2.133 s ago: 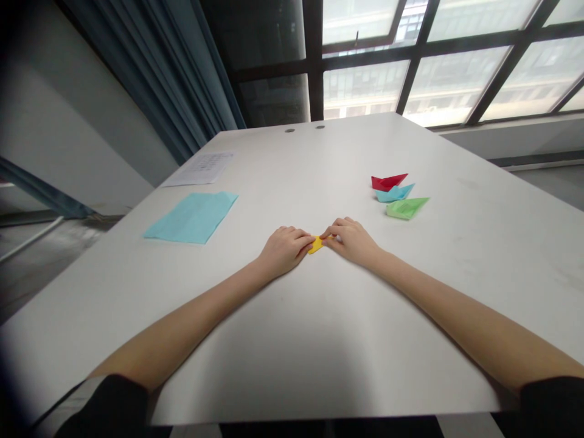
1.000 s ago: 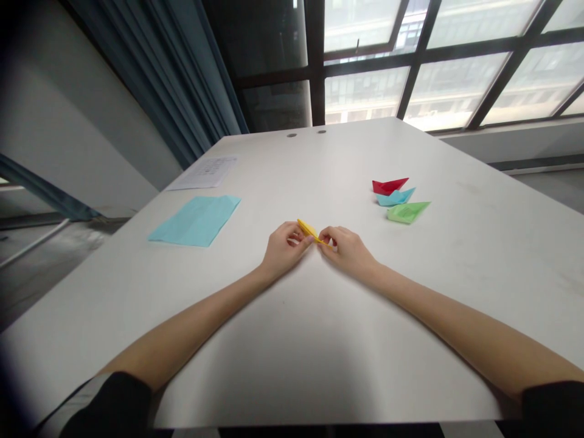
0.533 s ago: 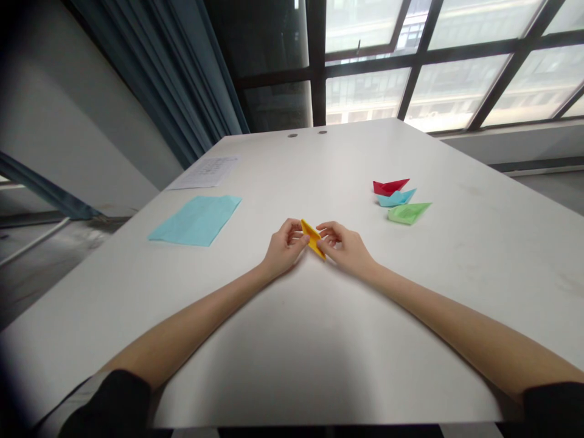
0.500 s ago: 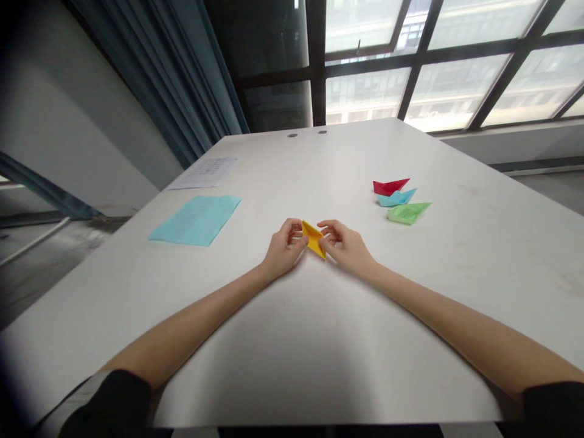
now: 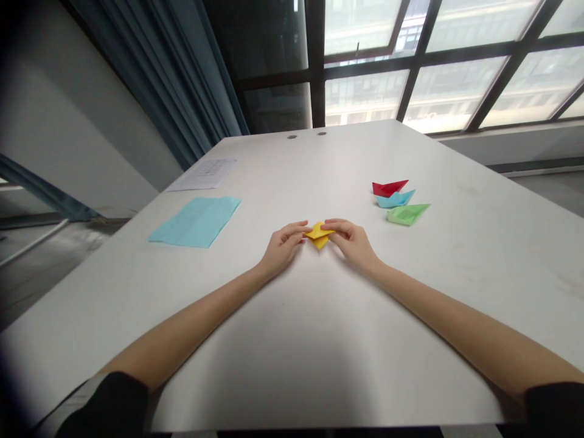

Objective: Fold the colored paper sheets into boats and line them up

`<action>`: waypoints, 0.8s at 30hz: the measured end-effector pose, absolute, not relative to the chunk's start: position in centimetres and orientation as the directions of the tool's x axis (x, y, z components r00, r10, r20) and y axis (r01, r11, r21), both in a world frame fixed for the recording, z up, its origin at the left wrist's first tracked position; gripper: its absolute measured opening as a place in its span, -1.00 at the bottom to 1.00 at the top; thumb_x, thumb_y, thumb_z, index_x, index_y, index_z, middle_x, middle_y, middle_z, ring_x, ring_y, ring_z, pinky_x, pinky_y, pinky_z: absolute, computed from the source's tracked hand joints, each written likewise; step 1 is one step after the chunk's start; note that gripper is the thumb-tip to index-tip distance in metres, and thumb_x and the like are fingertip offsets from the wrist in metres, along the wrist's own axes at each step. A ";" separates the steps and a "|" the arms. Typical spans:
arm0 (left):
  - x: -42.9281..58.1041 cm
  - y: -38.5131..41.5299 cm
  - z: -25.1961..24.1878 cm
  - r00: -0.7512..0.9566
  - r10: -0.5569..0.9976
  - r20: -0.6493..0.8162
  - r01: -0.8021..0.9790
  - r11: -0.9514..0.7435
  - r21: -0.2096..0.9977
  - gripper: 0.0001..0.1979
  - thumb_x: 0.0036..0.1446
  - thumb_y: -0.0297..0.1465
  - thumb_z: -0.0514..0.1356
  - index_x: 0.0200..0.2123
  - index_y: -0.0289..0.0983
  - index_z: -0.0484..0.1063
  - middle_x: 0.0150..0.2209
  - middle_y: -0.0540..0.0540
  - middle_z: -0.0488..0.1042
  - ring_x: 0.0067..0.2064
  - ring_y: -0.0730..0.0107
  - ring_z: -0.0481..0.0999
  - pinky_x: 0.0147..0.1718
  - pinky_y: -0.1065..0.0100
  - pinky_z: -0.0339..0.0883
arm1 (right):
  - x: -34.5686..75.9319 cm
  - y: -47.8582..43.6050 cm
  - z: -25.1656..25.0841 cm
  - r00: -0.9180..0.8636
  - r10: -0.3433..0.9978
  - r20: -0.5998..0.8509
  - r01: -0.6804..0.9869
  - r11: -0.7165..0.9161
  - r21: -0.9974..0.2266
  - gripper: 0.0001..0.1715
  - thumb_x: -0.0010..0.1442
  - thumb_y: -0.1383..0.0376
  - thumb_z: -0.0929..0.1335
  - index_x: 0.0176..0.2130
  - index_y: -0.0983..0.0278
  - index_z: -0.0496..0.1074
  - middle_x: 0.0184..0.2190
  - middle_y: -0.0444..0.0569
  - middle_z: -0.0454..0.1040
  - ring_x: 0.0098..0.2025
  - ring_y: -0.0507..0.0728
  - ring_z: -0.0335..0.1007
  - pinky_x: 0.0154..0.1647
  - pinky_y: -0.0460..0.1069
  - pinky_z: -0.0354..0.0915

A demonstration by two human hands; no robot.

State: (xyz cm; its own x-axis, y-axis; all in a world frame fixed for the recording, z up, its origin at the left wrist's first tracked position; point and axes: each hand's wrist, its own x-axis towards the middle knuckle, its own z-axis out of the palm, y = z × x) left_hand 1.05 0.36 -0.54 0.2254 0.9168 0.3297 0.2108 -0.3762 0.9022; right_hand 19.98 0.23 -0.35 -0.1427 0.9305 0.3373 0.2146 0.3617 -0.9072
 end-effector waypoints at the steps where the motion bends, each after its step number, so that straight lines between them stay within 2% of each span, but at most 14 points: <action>1: 1.1 0.5 -0.5 0.226 0.934 0.276 0.158 -0.315 0.936 -0.78 0.09 -0.43 0.07 -0.24 -0.28 0.47 -0.09 -0.16 0.45 -0.13 0.33 0.47 -0.19 0.30 0.36 | 20.0 0.2 -0.3 -0.146 0.930 0.337 0.213 0.362 -0.908 -0.77 0.06 0.34 0.31 -0.26 0.21 0.51 -0.08 0.01 0.42 -0.01 0.17 0.33 0.02 0.09 0.25; 4: 1.3 0.6 -0.2 0.246 0.959 0.143 0.008 -0.150 0.989 -0.79 0.01 -0.35 0.17 -0.27 -0.32 0.42 -0.28 -0.12 0.51 -0.30 0.38 0.50 -0.28 0.33 0.37 | 19.7 0.0 -0.2 -0.163 0.929 0.332 0.168 0.358 -0.919 -0.78 0.06 0.30 0.33 -0.24 0.21 0.51 -0.06 0.02 0.39 -0.01 0.17 0.32 0.02 0.07 0.26; 6: 1.4 0.5 0.0 0.277 0.956 0.094 -0.059 -0.081 0.995 -0.73 -0.07 -0.34 0.25 -0.27 -0.32 0.36 -0.34 -0.08 0.49 -0.39 0.43 0.49 -0.36 0.38 0.36 | 19.6 -0.2 -0.2 -0.162 0.933 0.323 0.128 0.344 -0.930 -0.78 0.02 0.28 0.37 -0.25 0.22 0.51 -0.05 0.03 0.36 -0.02 0.16 0.34 0.01 0.05 0.27; 9: 1.4 0.4 0.1 0.318 0.946 0.065 -0.115 -0.029 0.993 -0.61 -0.15 -0.40 0.30 -0.23 -0.27 0.23 -0.41 0.01 0.45 -0.47 0.50 0.46 -0.45 0.44 0.32 | 19.4 -0.3 -0.2 -0.155 0.940 0.304 0.070 0.317 -0.946 -0.77 -0.04 0.27 0.41 -0.29 0.25 0.49 -0.03 0.03 0.32 -0.07 0.14 0.37 -0.04 0.01 0.31; 11: 1.4 0.2 0.3 0.312 0.947 0.074 -0.131 -0.034 0.991 -0.58 -0.16 -0.44 0.29 -0.23 -0.24 0.16 -0.46 0.07 0.41 -0.51 0.54 0.44 -0.49 0.48 0.28 | 19.2 -0.4 -0.2 -0.166 0.952 0.258 0.031 0.267 -0.963 -0.75 -0.07 0.26 0.42 -0.30 0.26 0.45 -0.10 0.02 0.37 -0.18 0.10 0.43 -0.15 -0.01 0.35; 15: 1.5 -0.4 0.6 0.320 0.940 0.121 -0.074 -0.102 0.992 -0.61 -0.15 -0.49 0.24 -0.25 -0.23 0.12 -0.48 0.12 0.34 -0.54 0.65 0.35 -0.53 0.58 0.19 | 19.0 -0.6 0.1 -0.156 0.974 0.166 -0.007 0.167 -0.986 -0.59 -0.11 0.22 0.45 -0.23 0.25 0.34 -0.38 -0.10 0.46 -0.43 0.03 0.42 -0.41 -0.07 0.34; 18: 1.7 -0.9 0.7 0.380 0.912 0.158 -0.003 -0.170 0.985 -0.64 -0.13 -0.50 0.21 -0.24 -0.22 0.14 -0.49 0.14 0.29 -0.54 0.68 0.29 -0.55 0.60 0.14 | 19.0 -0.5 0.3 -0.121 0.982 0.142 -0.021 0.140 -0.990 -0.53 -0.11 0.17 0.46 -0.19 0.26 0.37 -0.43 -0.09 0.48 -0.41 0.04 0.42 -0.38 -0.07 0.34; 22: 1.7 -1.0 0.5 0.382 0.909 0.164 0.054 -0.199 0.978 -0.63 -0.08 -0.47 0.21 -0.17 -0.23 0.18 -0.52 0.13 0.32 -0.54 0.65 0.28 -0.57 0.59 0.12 | 19.4 -0.3 0.1 -0.135 0.988 0.077 0.001 0.078 -0.997 -0.62 -0.09 0.11 0.44 -0.31 0.31 0.46 -0.41 -0.01 0.52 -0.36 0.09 0.44 -0.30 -0.02 0.36; 24: 1.8 -0.8 0.3 0.360 0.922 0.143 0.087 -0.186 0.979 -0.71 -0.02 -0.38 0.20 -0.19 -0.29 0.27 -0.55 0.08 0.35 -0.55 0.61 0.31 -0.55 0.55 0.15 | 19.5 -0.2 0.1 -0.148 0.987 0.069 0.001 0.070 -0.998 -0.63 -0.10 0.11 0.45 -0.34 0.31 0.47 -0.41 0.00 0.53 -0.36 0.10 0.45 -0.29 -0.01 0.36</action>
